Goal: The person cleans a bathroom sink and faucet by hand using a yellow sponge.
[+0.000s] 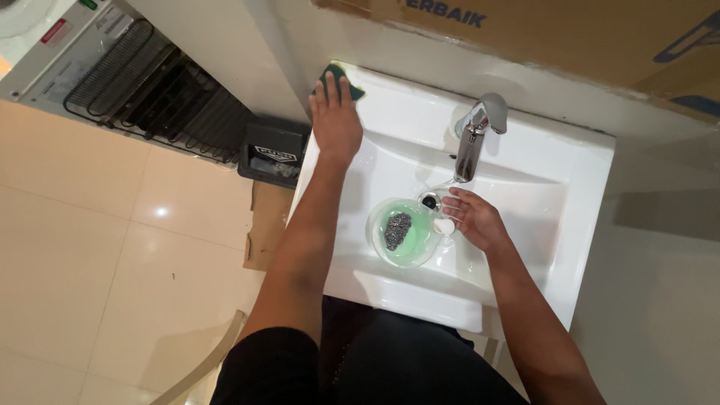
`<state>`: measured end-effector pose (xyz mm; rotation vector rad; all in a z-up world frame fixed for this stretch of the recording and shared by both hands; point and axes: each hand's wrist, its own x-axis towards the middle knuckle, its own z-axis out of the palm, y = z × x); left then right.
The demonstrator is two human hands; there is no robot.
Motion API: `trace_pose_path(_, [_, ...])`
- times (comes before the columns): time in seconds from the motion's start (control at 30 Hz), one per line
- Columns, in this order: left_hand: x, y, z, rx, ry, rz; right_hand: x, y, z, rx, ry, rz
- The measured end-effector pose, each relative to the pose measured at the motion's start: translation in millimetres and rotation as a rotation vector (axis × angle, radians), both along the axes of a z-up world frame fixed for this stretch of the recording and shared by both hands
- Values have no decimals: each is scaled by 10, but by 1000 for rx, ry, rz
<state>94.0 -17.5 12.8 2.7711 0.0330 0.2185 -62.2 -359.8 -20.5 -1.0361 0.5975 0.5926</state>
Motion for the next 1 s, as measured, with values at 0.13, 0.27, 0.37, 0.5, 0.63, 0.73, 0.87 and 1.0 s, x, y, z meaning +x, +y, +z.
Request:
trace_pose_path(0.13, [-302, 21, -114, 25, -37, 53, -16, 6, -54, 33, -26, 9])
trace_pose_path(0.27, [-722, 97, -149, 74, -45, 68, -25, 11, -88, 69, -54, 22])
trace_pose_path(0.37, [-773, 122, -110, 28, -71, 42, -25, 17, -82, 37, -12, -9])
trace_pose_path(0.5, [-435, 91, -74, 108, -39, 16, -11, -3, -74, 74, -45, -9])
trace_pose_path(0.63, [-60, 3, -98, 62, -60, -79, -11, -31, -69, 77, -54, -30])
trace_pose_path(0.73, [155, -72, -141, 95, -68, -152, -24, -55, -107, 56, -39, -47])
trace_pose_path(0.87, [54, 20, -67, 58, -87, -255, 19, -47, -252, 143, -81, -49])
trace_pose_path(1.0, [-269, -98, 90, 115, -39, -311, 125, 90, -211, 184, -30, -51])
